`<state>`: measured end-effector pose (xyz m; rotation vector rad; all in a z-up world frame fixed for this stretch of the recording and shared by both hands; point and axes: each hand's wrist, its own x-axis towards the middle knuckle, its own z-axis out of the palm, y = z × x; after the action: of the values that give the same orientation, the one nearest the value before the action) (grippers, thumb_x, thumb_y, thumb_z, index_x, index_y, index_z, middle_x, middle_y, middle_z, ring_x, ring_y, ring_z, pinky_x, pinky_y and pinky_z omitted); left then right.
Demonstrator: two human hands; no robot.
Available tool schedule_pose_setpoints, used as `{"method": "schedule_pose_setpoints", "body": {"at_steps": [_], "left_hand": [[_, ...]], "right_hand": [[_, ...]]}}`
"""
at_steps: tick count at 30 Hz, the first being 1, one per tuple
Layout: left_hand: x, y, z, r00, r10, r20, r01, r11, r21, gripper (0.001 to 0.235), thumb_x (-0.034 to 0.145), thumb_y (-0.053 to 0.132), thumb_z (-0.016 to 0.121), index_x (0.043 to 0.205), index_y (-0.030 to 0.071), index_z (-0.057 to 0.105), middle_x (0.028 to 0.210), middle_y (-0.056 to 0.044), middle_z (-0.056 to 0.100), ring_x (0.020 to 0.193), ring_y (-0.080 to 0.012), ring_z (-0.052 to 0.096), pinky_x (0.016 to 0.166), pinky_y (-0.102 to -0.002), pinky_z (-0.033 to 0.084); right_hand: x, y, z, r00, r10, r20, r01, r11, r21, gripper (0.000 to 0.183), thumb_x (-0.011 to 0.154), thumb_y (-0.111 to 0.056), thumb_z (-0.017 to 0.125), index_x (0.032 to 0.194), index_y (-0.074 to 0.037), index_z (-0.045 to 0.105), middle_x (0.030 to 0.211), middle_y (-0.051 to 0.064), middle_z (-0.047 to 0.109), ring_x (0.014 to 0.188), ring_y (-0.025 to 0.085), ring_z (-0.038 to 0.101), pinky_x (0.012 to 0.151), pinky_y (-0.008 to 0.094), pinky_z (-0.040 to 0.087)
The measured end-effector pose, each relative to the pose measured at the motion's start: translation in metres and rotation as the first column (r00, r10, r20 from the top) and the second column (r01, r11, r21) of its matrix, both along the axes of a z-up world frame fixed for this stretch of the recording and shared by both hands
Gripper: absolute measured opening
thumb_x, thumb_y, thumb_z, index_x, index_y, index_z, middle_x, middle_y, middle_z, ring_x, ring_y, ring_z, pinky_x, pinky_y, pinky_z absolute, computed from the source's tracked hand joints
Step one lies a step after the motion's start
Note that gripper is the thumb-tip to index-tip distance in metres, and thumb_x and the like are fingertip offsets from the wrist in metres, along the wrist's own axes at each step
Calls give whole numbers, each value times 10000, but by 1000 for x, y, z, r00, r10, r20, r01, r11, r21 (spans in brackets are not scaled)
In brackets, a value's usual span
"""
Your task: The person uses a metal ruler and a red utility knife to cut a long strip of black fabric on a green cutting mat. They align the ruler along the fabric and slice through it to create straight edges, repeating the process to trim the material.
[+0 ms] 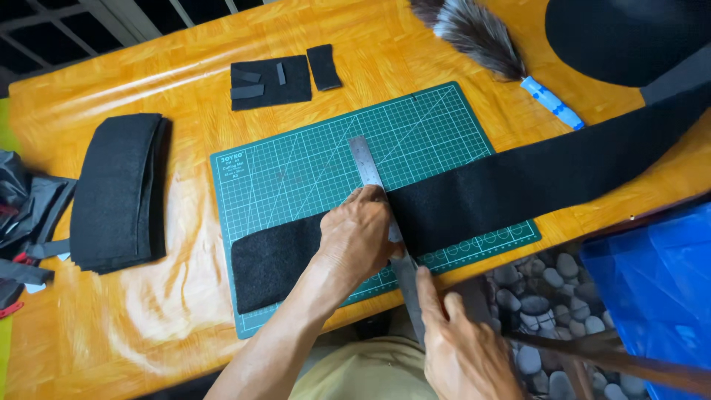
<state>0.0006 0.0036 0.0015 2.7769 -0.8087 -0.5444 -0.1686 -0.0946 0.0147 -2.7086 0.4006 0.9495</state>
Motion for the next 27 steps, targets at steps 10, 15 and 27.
{"method": "schedule_pose_setpoints", "body": {"at_steps": [10,15,27], "left_hand": [[-1,5,-3,999,-40,-10,39,999,-33,616,746,386,932,1240,121,679,1351,-13,567,1300,-268,527,930,-510,545],[2,4,-11,999,-22,39,24,999,-39,675,718,382,957,1219,82,619,1284,-43,583,1247,-293,557,885,-496,558],[4,3,-18,990,-91,106,91,996,3,503,740,281,911,1144,85,683,1238,-66,574,1150,-264,595,844,-424,592]], "right_hand": [[30,-27,20,888,-144,437,87,985,148,692,1007,-304,466,1665,-265,257,1005,69,661,753,330,718,623,524,550],[79,-22,0,848,-135,512,10,971,240,652,1023,-212,465,1643,-129,281,1091,194,659,928,442,671,774,574,515],[69,-10,-8,868,12,496,-75,991,108,690,966,-125,411,1643,-102,279,1068,192,625,791,468,725,697,586,571]]}}
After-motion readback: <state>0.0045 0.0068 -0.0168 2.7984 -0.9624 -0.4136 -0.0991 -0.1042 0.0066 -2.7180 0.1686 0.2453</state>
